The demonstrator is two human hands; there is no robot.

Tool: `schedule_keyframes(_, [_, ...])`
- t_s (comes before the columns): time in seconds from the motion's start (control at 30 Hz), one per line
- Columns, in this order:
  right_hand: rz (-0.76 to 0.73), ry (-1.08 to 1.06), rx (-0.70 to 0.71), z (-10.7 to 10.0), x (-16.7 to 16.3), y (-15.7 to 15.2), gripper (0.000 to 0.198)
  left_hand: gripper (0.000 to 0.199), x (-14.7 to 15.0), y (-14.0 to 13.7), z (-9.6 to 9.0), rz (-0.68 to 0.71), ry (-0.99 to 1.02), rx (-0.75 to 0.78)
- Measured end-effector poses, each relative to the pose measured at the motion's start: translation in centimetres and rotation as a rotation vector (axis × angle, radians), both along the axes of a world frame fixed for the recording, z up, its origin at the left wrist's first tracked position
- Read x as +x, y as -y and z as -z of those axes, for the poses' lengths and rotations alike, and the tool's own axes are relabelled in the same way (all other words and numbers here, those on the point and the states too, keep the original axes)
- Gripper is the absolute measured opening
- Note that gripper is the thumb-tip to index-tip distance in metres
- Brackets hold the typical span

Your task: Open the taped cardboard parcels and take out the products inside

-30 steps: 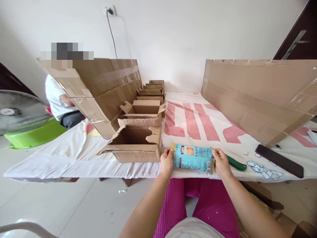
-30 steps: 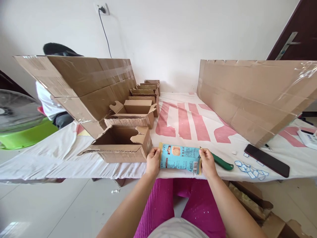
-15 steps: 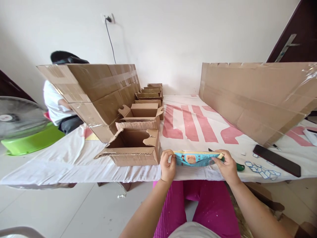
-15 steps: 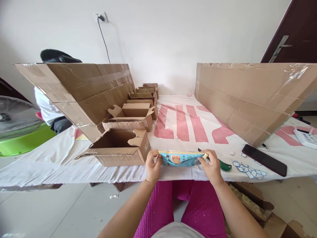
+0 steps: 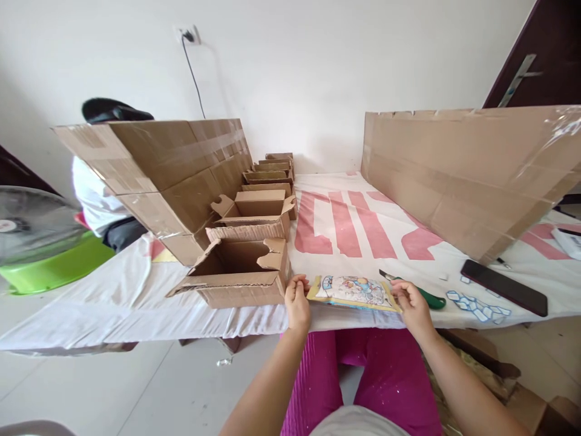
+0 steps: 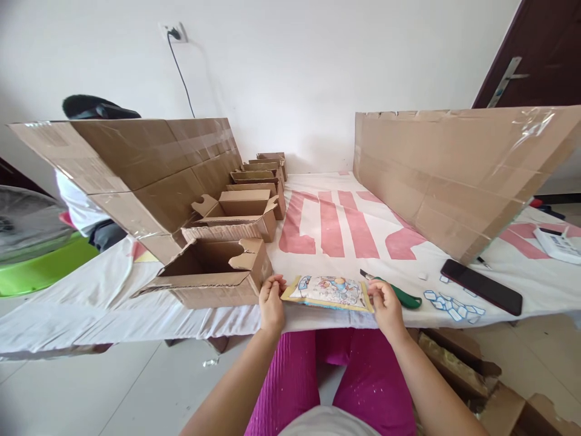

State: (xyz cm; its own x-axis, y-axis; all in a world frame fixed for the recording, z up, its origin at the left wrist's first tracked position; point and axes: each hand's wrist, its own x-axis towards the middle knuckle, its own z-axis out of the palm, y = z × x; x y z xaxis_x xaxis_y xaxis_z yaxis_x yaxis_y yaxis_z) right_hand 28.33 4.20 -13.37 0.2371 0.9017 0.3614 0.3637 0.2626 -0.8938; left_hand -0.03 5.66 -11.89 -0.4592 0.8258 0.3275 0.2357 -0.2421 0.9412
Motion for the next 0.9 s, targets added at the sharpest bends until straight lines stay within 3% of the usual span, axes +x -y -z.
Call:
schedule_keyframes(0.1, [0.125,-0.008,-0.092,0.0,0.0,-0.6,0.042,0.030,0.0,-0.1,0.0,-0.027,-0.004,-0.083])
schedule_keyframes(0.2, [0.152,0.023,-0.153,-0.2,0.1,-1.4,0.047,0.031,0.2,0.1,-0.1,0.009,-0.064,-0.136])
schedule_keyframes(0.43, [-0.012,0.016,-0.351,-1.0,0.6,-2.2,0.045,0.040,0.7,0.4,-0.5,0.109,-0.209,-0.172])
schedule_keyframes(0.53, [-0.149,-0.060,-0.379,-1.0,0.9,-1.6,0.056,0.046,1.0,0.7,-1.0,0.138,-0.257,-0.168])
schedule_keyframes(0.63, [-0.302,-0.064,-0.321,-0.4,1.3,-0.8,0.069,0.045,1.1,1.2,-1.4,0.202,-0.278,-0.169])
schedule_keyframes(0.77, [-0.342,0.021,-0.146,0.4,1.6,-0.8,0.066,0.035,1.3,1.5,-1.6,0.306,-0.241,-0.198])
schedule_keyframes(0.9, [-0.331,-0.085,-0.035,-1.2,0.7,-3.8,0.069,0.042,2.2,-1.2,-2.2,0.295,-0.127,-0.219])
